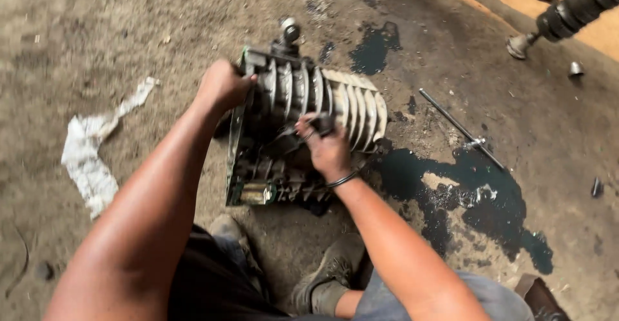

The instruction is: The person scrubs the exterior and interior surfaces of a metal engine block using a wire brush. They rotate the block to access different sides and continue scrubbing throughout the clip.

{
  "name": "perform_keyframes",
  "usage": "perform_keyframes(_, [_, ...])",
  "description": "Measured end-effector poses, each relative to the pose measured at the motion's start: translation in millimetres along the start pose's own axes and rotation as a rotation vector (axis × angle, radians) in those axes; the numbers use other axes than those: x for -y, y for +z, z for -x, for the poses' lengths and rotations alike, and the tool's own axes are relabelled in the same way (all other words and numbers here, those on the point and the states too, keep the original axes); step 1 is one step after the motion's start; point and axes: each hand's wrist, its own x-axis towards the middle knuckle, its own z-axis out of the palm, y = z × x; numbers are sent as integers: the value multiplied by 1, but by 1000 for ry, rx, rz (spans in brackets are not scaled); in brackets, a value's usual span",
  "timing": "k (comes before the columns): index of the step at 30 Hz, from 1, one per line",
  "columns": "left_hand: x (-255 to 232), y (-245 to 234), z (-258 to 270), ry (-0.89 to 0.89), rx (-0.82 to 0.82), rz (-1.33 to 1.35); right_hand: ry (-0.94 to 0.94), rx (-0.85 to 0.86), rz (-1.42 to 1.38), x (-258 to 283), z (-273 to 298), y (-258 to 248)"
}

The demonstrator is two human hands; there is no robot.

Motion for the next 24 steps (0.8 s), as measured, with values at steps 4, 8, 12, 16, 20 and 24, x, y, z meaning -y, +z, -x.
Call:
perform_keyframes(4, [-4, 0, 7, -82, 72, 46, 28, 10, -135, 3, -18, -25])
perform_keyframes(8, [-17, -3, 12, -180, 80, 61, 156, -196, -724, 11, -49, -32])
perform_keyframes(12, [-30, -5, 14, -215, 102, -43, 190, -98, -547, 21, -81, -27])
perform_keyframes(16, [-30, 3, 20, -183, -8, -34, -10, 45, -452, 31, -127, -31])
perform_keyframes(20, [-29, 18, 13, -249, -32, 46, 37, -3, -358, 7, -115, -5])
perform_keyframes(24, [-23, 26, 3, -176, -115, 52, 430, 17, -373, -9, -78, 31])
